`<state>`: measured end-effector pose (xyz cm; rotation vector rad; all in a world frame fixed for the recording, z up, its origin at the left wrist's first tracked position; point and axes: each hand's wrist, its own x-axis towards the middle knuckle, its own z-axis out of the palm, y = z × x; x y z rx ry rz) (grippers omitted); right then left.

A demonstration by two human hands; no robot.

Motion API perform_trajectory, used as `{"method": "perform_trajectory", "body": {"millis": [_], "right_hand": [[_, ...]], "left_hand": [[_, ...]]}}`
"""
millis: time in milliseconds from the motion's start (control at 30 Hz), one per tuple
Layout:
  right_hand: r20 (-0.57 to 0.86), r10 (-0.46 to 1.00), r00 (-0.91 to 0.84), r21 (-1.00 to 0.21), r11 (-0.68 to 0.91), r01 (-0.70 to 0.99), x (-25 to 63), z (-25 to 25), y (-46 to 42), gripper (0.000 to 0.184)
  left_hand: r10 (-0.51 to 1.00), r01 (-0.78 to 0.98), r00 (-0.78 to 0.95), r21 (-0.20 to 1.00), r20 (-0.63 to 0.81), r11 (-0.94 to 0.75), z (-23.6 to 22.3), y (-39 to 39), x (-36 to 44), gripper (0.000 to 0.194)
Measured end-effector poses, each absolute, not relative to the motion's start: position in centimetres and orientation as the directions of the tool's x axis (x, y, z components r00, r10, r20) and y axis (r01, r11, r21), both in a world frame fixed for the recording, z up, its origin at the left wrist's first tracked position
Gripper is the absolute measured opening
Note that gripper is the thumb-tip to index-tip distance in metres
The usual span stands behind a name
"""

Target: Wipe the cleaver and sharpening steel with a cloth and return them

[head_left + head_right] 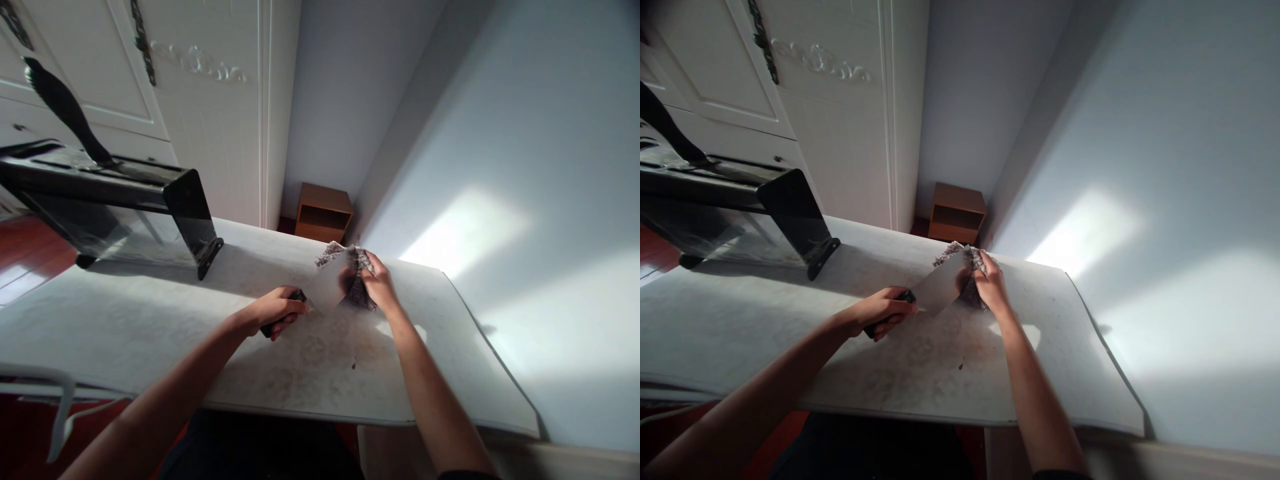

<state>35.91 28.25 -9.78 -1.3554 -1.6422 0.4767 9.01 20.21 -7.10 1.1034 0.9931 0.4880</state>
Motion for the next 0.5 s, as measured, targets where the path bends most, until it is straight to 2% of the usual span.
{"method": "perform_trajectory", "body": {"millis": [200, 400, 500], "right_hand": [[0.293, 0.950, 0.108, -0.852, 0.208, 0.481, 36.3, -8.9, 28.0, 0.050], [0.211, 0.967, 0.143, -0.864, 0.116, 0.489, 37.7, -7.6, 27.4, 0.028], [0.180, 0.955, 0.237, -0.930, 0.087, 0.358, 38.1, -7.2, 27.1, 0.021]], "left_hand": [[0.784, 0.175, 0.458, 0.907, -0.420, 0.384, -6.5, 20.4, 8.4, 0.036], [0.797, 0.188, 0.430, 0.906, -0.423, 0.379, -6.3, 20.4, 8.1, 0.044], [0.789, 0.185, 0.436, 0.901, -0.433, 0.392, -6.5, 20.6, 7.8, 0.048]]}}
